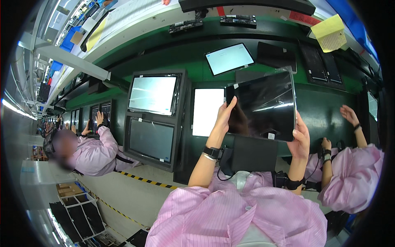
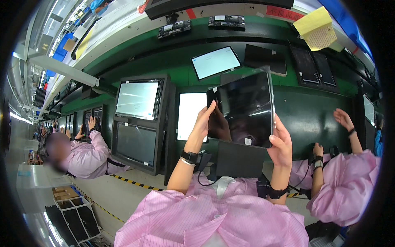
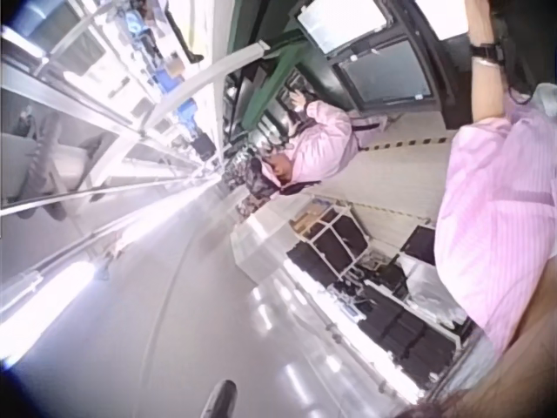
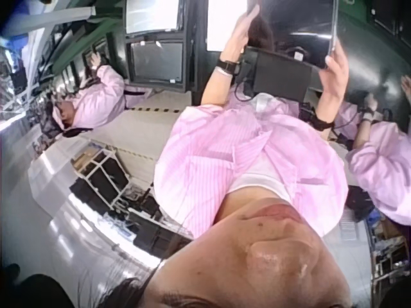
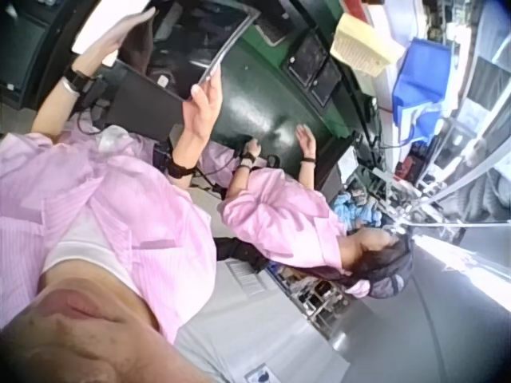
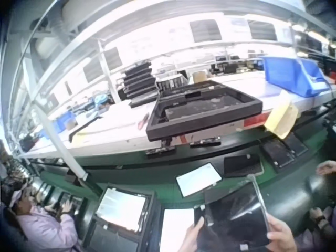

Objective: Processing tablet devices on an assembly line, including peeling protective films and sorting.

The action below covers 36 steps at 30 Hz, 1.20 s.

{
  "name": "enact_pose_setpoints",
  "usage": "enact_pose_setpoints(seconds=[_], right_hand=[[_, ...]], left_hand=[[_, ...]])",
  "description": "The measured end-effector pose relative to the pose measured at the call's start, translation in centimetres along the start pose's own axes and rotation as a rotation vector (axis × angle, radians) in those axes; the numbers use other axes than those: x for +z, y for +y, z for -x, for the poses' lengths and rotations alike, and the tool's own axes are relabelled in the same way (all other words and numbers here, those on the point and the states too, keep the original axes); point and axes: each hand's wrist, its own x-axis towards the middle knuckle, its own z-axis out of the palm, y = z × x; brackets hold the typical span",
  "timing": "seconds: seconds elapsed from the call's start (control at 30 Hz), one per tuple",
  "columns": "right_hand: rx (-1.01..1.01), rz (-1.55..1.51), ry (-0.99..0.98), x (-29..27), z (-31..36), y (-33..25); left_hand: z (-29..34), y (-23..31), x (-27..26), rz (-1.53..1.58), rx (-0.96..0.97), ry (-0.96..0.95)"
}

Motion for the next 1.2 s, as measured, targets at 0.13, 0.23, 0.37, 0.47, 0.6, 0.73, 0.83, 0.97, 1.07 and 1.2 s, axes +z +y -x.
enact_pose_setpoints(seconds=[0.13, 0.23, 0.37, 0.47, 0.6, 0.73, 0.83, 0.97, 1.07, 1.2], right_hand=[[0.034, 0.256, 0.281, -6.4, -3.1, 2.3], [-0.028, 0.491, 0.559, -12.4, -6.2, 5.3], [0.032, 0.411, 0.561, -17.6, -10.1, 8.8], [0.012, 0.433, 0.586, -19.9, -12.7, 11.0], [-0.317, 1.453, 0.682, -15.6, -13.4, 7.9], [-0.189, 1.104, 0.803, -17.0, -10.3, 7.5], [-0.157, 1.004, 0.857, -18.0, -8.2, 8.7], [-0.126, 0.895, 0.911, -18.3, -6.6, 8.6], [-0.142, 0.834, 0.851, -16.8, -7.0, 8.2], [-0.211, 0.737, 0.773, -11.4, -7.9, 6.7]], left_hand=[[-3.2, 0.7, 0.2, -0.491, 0.121, 0.067], [-9.1, 2.3, -3.0, -0.935, 0.074, -0.066], [-17.0, 5.0, -6.7, -1.157, 0.258, 0.227], [-22.6, 4.6, -9.0, -1.211, 0.211, 0.489], [-26.3, 4.2, -11.6, -1.272, -0.059, 0.685], [-28.4, 5.5, -9.6, -1.319, -0.169, 0.716], [-27.9, 6.9, -9.0, -1.318, -0.21, 0.731], [-26.2, 8.8, -7.3, -0.509, 0.149, 0.551], [-24.7, 11.7, -6.2, -0.463, 0.415, 0.347], [-15.3, 15.1, 0.6, -0.808, 0.838, 0.607]])
